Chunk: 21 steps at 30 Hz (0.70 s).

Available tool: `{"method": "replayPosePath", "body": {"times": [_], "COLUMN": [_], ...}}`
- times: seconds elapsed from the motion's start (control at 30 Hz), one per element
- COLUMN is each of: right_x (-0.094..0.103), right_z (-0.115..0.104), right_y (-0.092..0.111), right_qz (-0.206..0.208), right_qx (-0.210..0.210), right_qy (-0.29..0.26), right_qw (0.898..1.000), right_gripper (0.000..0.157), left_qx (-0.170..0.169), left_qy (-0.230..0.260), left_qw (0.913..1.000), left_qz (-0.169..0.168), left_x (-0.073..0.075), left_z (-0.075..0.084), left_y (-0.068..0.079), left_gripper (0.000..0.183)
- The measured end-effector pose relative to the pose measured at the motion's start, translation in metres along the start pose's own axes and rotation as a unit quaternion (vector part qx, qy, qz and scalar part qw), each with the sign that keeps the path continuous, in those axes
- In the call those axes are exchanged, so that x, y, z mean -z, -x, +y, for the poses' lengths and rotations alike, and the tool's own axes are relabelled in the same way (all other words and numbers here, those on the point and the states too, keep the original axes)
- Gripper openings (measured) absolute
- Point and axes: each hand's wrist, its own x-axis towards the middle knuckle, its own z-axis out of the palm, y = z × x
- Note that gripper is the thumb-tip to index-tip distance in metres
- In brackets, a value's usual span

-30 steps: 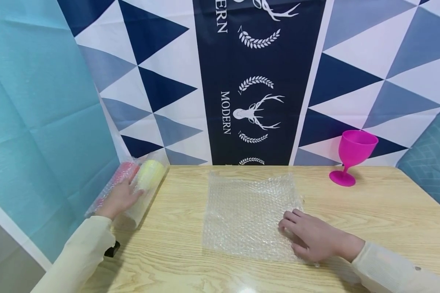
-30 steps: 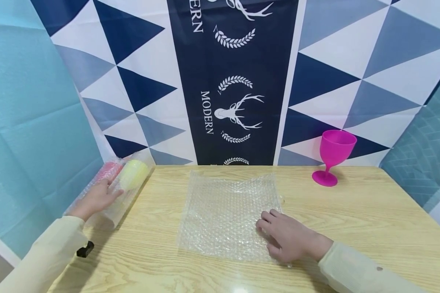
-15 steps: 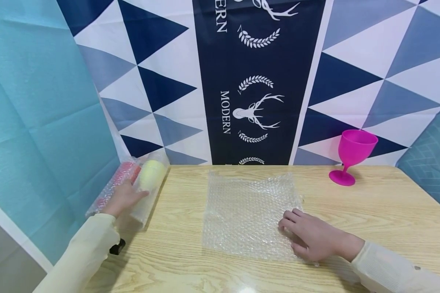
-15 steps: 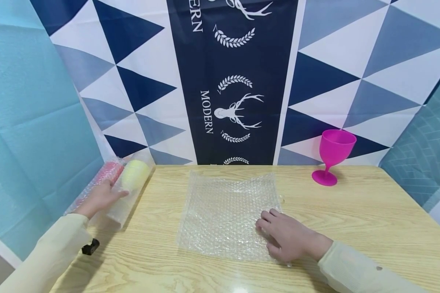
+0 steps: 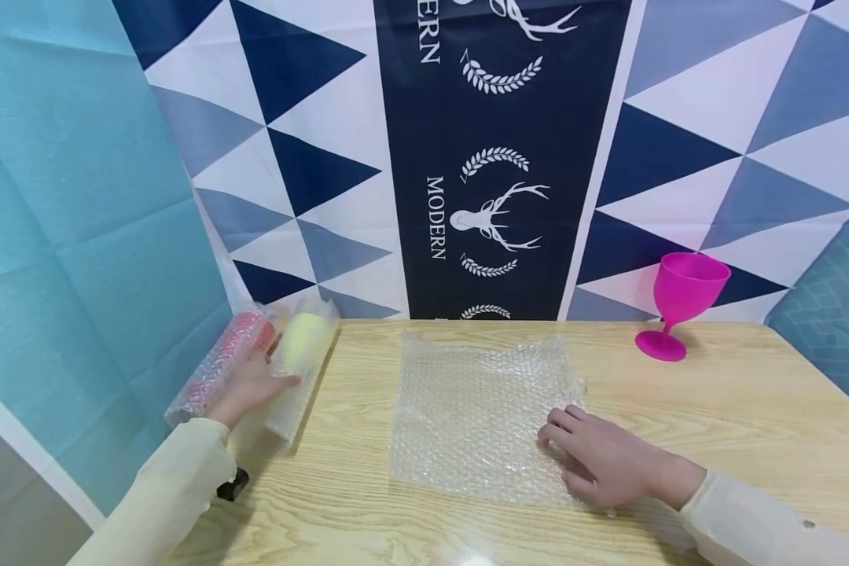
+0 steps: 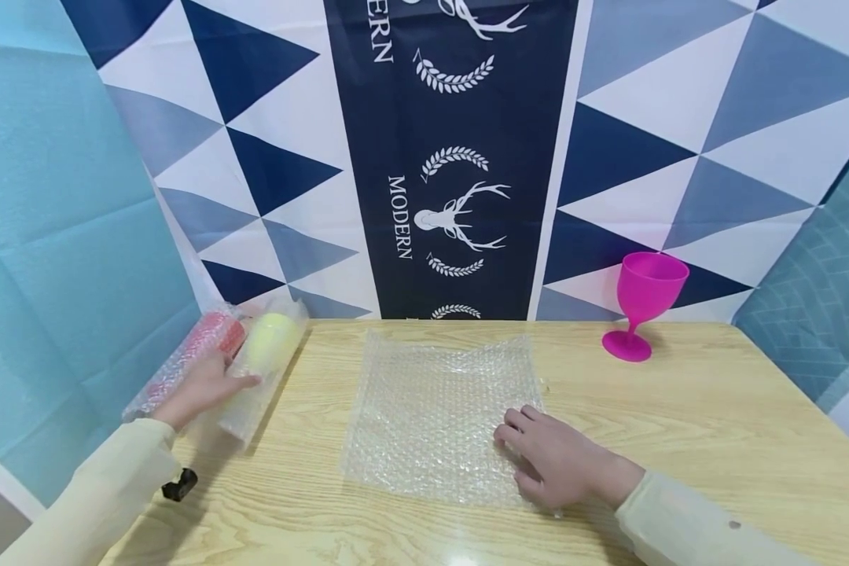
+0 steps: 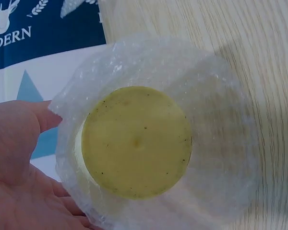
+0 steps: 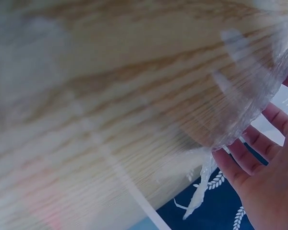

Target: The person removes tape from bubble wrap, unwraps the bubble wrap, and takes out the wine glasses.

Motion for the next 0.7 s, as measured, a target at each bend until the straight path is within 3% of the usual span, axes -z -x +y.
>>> {"method": "replayPosePath", "body": {"times": [0.37,0.7], "right_x": [-0.004,-0.004], "right_z": [0.001,0.001], "right_y": [0.001,0.001], "right_qz": [0.028,0.019], "right_qx": [0.02,0.013], "right_qy": [0.004,0.004], "right_qw": [0.999,1.0], "right_gripper": [0.042,0.043], "left_qx": [0.012,0.028], "left_qy": [-0.03,-0.008], "left_qw": [0.9992,0.997], "left_qz": [-0.023,-0.072], "left_x": [-0.005,-0.007], "left_z": [0.009,0.016], "left_y": [0.009,0.017], "left_gripper": [0.071,0.082]}}
